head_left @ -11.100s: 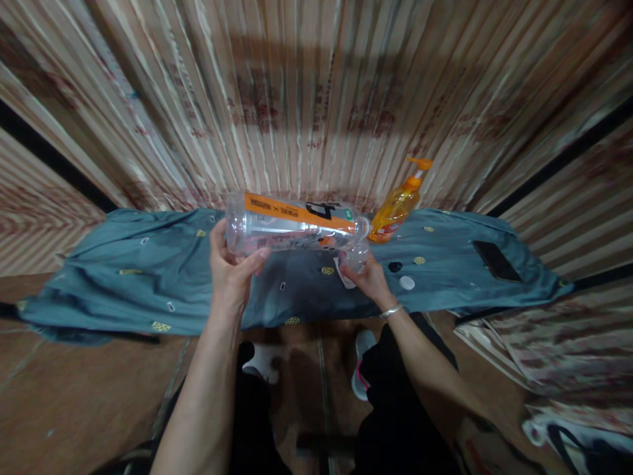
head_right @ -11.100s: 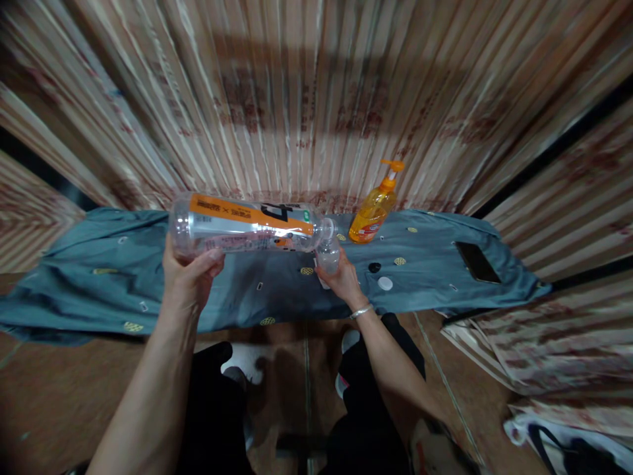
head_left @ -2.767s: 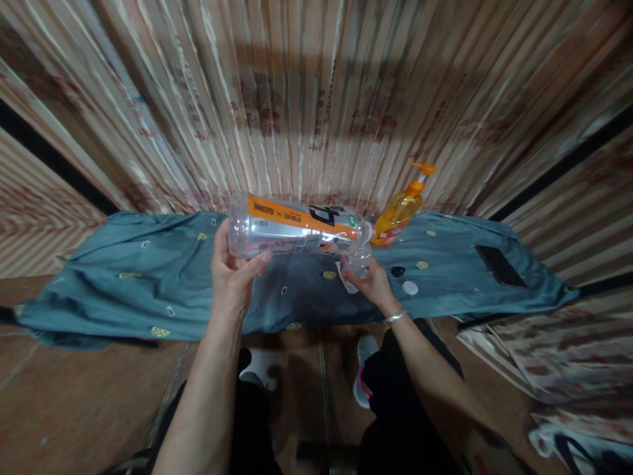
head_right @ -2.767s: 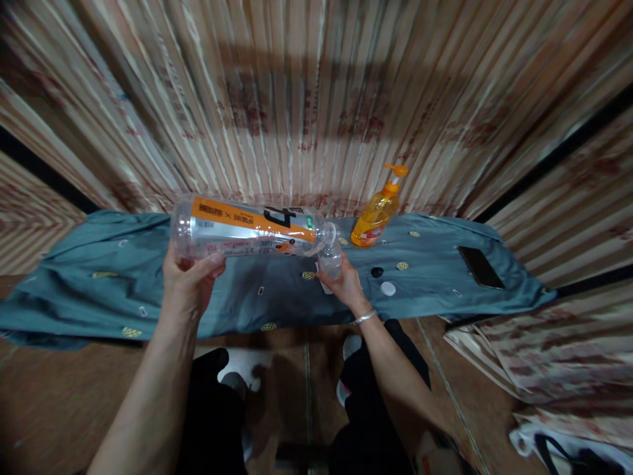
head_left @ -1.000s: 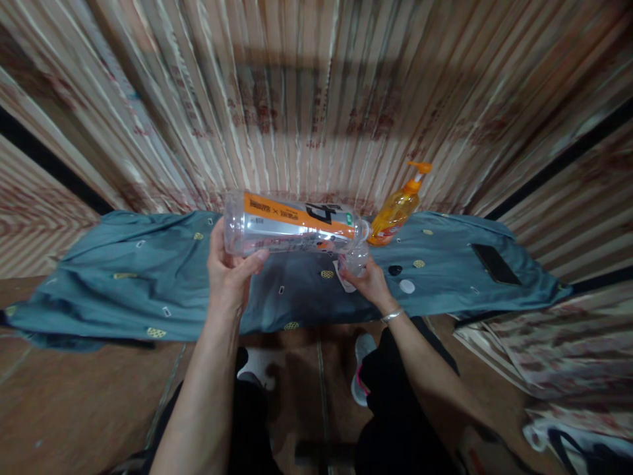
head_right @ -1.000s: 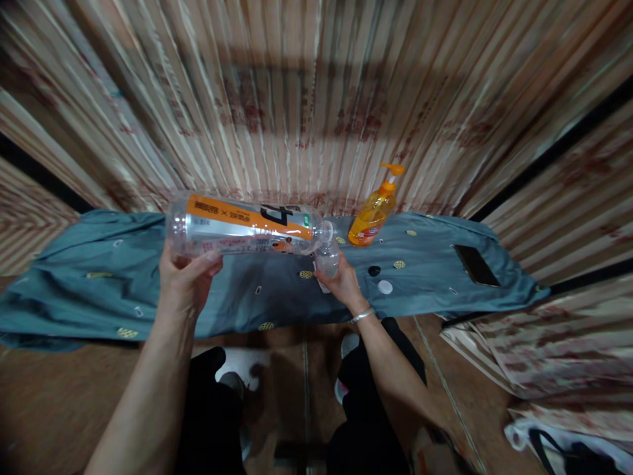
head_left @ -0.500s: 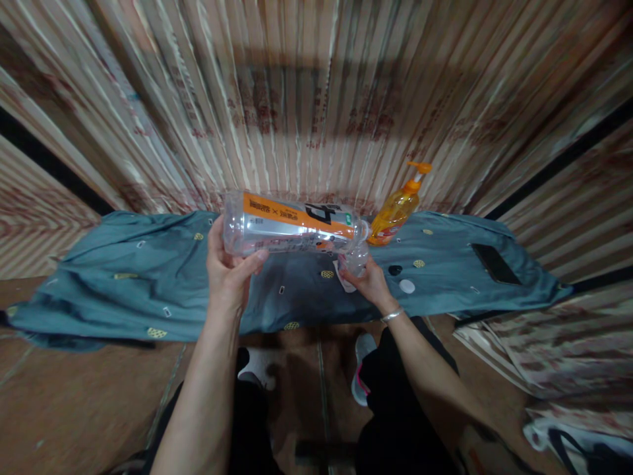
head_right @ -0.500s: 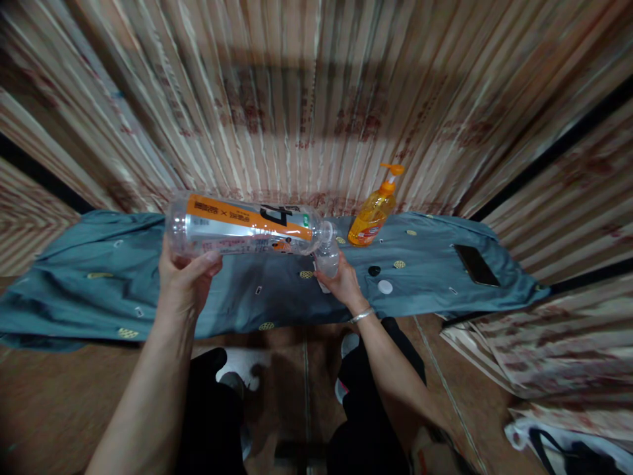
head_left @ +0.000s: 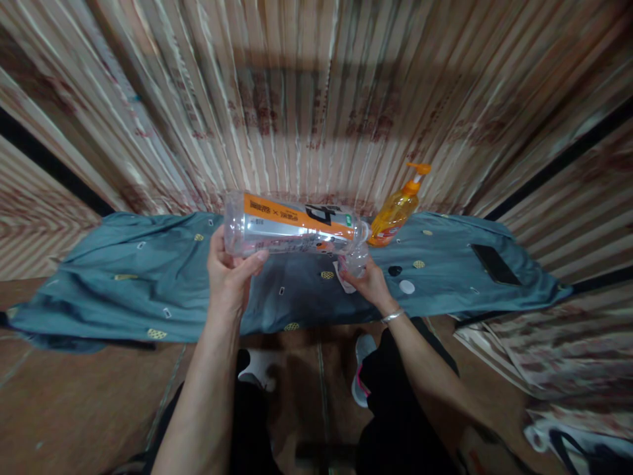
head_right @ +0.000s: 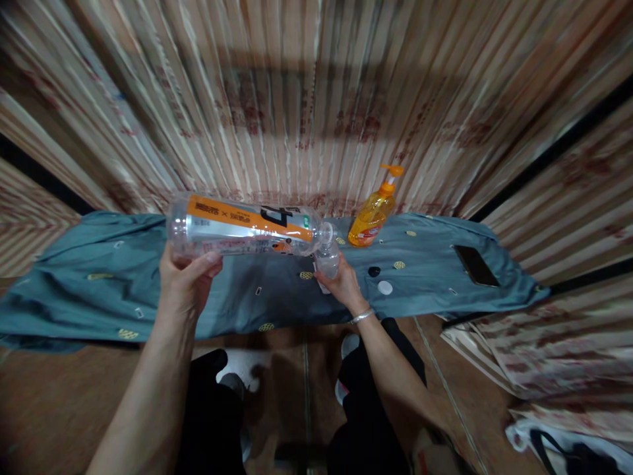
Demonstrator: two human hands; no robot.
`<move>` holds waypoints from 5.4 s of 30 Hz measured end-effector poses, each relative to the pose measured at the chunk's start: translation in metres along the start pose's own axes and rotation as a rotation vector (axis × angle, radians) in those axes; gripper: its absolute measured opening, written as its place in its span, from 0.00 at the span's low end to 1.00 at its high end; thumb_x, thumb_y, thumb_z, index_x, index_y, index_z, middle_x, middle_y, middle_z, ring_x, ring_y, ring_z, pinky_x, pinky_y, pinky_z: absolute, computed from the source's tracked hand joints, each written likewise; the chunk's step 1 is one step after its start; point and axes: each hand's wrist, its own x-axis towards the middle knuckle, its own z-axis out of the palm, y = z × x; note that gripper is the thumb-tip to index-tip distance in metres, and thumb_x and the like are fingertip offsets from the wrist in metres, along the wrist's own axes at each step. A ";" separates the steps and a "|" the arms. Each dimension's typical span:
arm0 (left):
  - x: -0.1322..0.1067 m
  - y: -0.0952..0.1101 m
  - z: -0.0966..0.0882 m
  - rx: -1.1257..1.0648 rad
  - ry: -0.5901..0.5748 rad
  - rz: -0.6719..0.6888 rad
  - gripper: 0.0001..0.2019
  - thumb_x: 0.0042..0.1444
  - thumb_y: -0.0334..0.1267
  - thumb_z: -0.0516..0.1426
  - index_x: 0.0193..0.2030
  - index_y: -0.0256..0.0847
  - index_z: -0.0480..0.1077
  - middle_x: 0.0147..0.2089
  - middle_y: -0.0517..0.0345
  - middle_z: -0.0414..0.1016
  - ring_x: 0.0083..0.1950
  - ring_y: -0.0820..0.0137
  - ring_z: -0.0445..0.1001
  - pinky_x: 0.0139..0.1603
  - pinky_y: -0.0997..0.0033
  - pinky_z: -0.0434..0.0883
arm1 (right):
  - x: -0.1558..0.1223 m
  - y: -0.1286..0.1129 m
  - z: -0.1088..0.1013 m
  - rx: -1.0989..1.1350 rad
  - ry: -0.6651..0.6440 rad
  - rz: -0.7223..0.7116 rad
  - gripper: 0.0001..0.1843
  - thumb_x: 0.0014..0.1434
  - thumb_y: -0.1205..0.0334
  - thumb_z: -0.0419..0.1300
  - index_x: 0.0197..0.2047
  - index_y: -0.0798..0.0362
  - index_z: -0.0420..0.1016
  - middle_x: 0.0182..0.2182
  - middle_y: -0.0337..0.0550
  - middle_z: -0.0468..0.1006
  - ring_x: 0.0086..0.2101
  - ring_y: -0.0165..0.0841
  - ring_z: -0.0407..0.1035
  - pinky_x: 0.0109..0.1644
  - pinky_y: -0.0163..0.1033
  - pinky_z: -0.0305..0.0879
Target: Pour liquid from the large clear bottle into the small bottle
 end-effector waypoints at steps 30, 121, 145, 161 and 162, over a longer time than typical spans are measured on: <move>0.000 0.001 -0.001 0.022 -0.009 0.005 0.37 0.21 0.34 0.87 0.40 0.47 0.77 0.39 0.61 0.82 0.27 0.75 0.68 0.20 0.76 0.59 | -0.001 -0.003 0.001 -0.014 0.009 0.022 0.39 0.53 0.49 0.79 0.66 0.50 0.80 0.53 0.55 0.95 0.54 0.60 0.90 0.60 0.63 0.87; -0.001 0.006 0.002 0.011 -0.017 0.001 0.36 0.19 0.30 0.85 0.40 0.47 0.81 0.37 0.62 0.81 0.26 0.76 0.66 0.20 0.77 0.59 | 0.000 -0.005 -0.004 -0.005 -0.029 -0.005 0.38 0.54 0.53 0.80 0.66 0.50 0.81 0.55 0.55 0.94 0.55 0.59 0.90 0.61 0.61 0.88; 0.000 0.003 0.001 0.016 -0.029 0.016 0.36 0.22 0.32 0.86 0.42 0.47 0.80 0.37 0.61 0.80 0.27 0.73 0.68 0.21 0.76 0.58 | 0.000 -0.005 -0.004 -0.012 -0.011 -0.011 0.38 0.53 0.51 0.80 0.66 0.50 0.81 0.56 0.55 0.94 0.55 0.60 0.90 0.60 0.60 0.88; 0.000 0.004 0.001 0.033 -0.052 0.026 0.35 0.23 0.33 0.85 0.41 0.48 0.79 0.37 0.62 0.80 0.27 0.74 0.68 0.20 0.76 0.59 | 0.000 -0.005 -0.004 0.001 -0.014 -0.040 0.37 0.54 0.51 0.81 0.65 0.48 0.82 0.58 0.54 0.93 0.57 0.59 0.89 0.63 0.59 0.87; 0.000 0.004 0.002 0.034 -0.056 0.028 0.35 0.24 0.33 0.85 0.42 0.47 0.79 0.38 0.62 0.80 0.27 0.74 0.68 0.20 0.76 0.59 | 0.000 -0.005 -0.004 0.005 -0.016 -0.040 0.38 0.54 0.51 0.81 0.66 0.48 0.82 0.58 0.54 0.93 0.57 0.58 0.89 0.63 0.59 0.87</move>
